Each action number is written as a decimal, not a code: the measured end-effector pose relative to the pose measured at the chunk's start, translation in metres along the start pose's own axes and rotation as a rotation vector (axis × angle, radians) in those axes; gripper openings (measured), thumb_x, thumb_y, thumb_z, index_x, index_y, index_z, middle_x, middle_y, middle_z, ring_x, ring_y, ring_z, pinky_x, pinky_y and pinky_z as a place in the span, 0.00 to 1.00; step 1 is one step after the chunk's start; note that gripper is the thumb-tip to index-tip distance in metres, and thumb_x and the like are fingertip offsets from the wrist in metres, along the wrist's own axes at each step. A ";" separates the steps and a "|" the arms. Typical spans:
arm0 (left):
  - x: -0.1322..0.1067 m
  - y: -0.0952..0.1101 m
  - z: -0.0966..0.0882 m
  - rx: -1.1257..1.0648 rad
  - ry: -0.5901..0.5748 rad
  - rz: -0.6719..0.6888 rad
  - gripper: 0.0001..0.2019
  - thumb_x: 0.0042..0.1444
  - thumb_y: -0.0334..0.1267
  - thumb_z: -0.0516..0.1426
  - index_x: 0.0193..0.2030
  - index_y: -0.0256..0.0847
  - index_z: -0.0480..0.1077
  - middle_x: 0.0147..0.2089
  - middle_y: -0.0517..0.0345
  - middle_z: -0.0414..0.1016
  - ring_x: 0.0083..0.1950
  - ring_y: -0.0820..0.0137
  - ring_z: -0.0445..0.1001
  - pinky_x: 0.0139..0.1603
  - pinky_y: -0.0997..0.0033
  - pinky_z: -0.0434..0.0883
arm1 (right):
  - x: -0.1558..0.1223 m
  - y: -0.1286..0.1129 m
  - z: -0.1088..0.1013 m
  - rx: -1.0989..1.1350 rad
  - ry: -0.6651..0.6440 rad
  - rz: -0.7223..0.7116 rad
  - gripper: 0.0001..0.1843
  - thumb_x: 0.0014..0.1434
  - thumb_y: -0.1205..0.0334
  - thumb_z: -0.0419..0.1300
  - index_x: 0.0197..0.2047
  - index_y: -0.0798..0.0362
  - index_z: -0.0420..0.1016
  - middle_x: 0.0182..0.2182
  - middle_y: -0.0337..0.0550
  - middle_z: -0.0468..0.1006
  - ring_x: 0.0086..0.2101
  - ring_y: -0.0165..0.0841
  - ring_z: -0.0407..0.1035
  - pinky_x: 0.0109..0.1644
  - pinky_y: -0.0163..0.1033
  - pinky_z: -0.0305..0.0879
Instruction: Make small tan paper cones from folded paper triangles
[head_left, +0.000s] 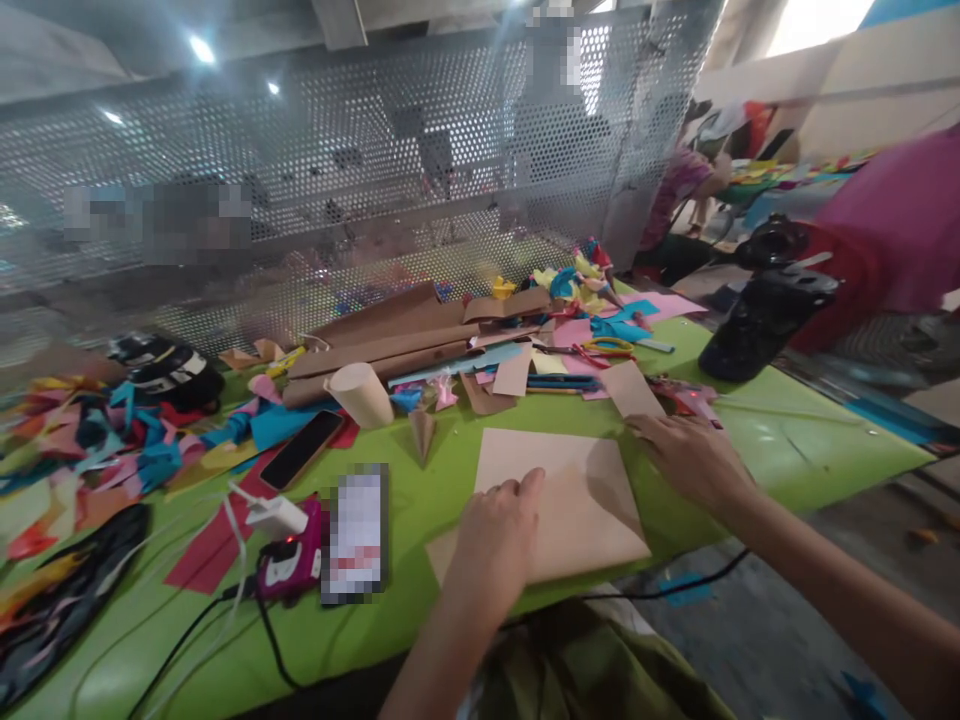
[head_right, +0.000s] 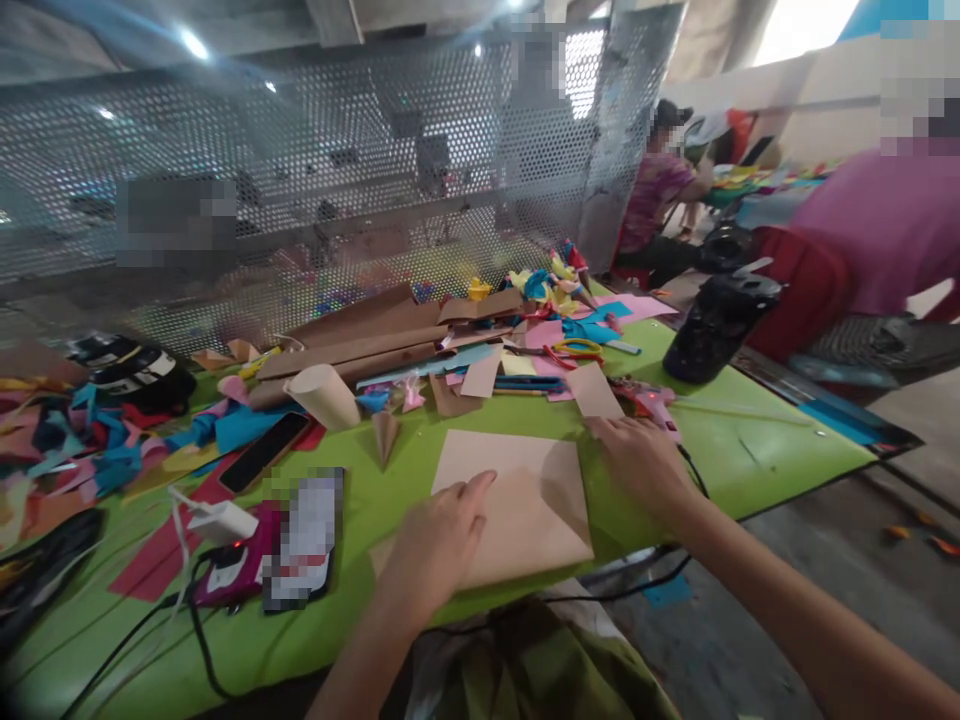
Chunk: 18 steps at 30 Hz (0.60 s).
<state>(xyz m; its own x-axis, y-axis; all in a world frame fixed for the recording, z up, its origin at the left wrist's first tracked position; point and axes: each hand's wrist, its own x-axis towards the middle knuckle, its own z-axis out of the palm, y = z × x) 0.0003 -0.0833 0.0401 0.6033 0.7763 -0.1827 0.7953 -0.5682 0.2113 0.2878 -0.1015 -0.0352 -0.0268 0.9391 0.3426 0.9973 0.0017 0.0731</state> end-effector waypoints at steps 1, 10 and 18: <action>0.001 0.000 0.001 -0.008 -0.002 0.005 0.24 0.65 0.29 0.52 0.67 0.47 0.62 0.50 0.51 0.80 0.50 0.59 0.79 0.49 0.63 0.73 | 0.004 0.002 -0.003 -0.017 0.009 0.001 0.16 0.62 0.69 0.51 0.46 0.52 0.78 0.38 0.52 0.85 0.39 0.47 0.77 0.43 0.49 0.67; 0.005 -0.005 0.012 -0.076 0.047 -0.001 0.27 0.64 0.28 0.53 0.69 0.49 0.62 0.53 0.51 0.78 0.53 0.61 0.78 0.53 0.64 0.73 | 0.082 0.032 -0.018 -0.124 0.015 0.103 0.12 0.59 0.56 0.58 0.41 0.51 0.80 0.32 0.58 0.82 0.43 0.55 0.70 0.44 0.56 0.60; 0.003 -0.016 0.019 -0.160 0.043 -0.037 0.28 0.65 0.29 0.52 0.70 0.52 0.60 0.54 0.54 0.78 0.53 0.61 0.77 0.53 0.63 0.72 | 0.117 0.040 -0.022 0.219 -0.107 0.216 0.26 0.53 0.69 0.58 0.56 0.49 0.79 0.30 0.43 0.80 0.35 0.40 0.71 0.38 0.41 0.56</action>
<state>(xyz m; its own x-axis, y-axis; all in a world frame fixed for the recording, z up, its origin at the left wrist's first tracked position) -0.0093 -0.0767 0.0183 0.5680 0.8088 -0.1523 0.7949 -0.4912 0.3562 0.3227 0.0008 0.0280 0.1824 0.9567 0.2269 0.9705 -0.1382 -0.1974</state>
